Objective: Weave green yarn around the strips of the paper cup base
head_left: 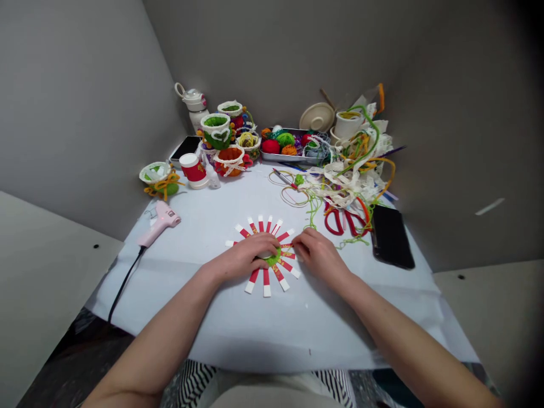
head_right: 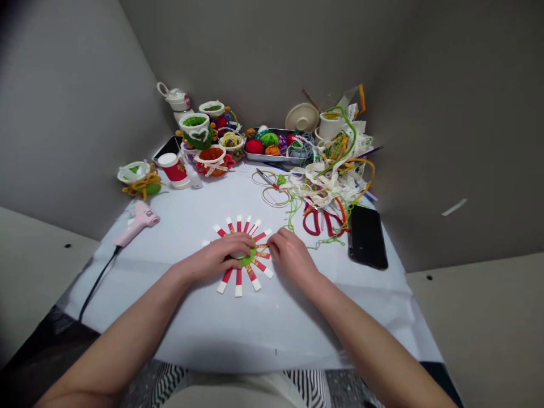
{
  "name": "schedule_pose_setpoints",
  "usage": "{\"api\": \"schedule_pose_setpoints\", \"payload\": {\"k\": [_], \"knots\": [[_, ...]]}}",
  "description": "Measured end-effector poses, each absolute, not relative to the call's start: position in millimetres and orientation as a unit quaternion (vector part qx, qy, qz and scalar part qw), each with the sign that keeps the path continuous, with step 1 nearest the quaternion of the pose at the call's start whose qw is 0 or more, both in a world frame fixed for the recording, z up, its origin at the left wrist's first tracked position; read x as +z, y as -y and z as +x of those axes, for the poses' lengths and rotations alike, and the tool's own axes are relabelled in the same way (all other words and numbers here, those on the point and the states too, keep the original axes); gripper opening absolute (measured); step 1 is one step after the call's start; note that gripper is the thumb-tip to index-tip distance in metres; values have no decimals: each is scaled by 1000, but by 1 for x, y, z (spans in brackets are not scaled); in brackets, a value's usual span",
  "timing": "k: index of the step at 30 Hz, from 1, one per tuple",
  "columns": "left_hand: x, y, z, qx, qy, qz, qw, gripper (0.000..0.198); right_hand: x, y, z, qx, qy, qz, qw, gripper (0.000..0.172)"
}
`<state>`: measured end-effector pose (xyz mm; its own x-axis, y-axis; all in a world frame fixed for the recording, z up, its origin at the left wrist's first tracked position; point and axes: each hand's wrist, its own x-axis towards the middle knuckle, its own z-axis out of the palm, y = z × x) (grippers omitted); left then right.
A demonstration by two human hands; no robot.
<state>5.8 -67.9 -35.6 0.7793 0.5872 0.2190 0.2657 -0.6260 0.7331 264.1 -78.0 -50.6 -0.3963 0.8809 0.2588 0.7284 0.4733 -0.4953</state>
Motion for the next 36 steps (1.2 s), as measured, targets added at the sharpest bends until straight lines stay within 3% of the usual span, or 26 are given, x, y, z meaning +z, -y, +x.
{"api": "schedule_pose_setpoints", "payload": {"k": [4,9,14,20,32,36], "knots": [[-36,72,6,222,-260,869,359,24,-58,68,254,176,800,-491,296,17],[-38,76,7,217,-348,858,310,13,-62,72,252,179,795,-491,308,16],[-37,79,10,228,-384,857,257,37,-64,73,251,175,792,-493,314,16],[-30,78,7,213,-408,849,258,46,-62,74,252,178,791,-493,316,15],[-29,70,-4,191,-337,878,281,45,-52,107,257,203,826,-412,326,16],[-26,75,2,191,-359,869,283,33,-52,107,257,193,831,-412,321,17]]}}
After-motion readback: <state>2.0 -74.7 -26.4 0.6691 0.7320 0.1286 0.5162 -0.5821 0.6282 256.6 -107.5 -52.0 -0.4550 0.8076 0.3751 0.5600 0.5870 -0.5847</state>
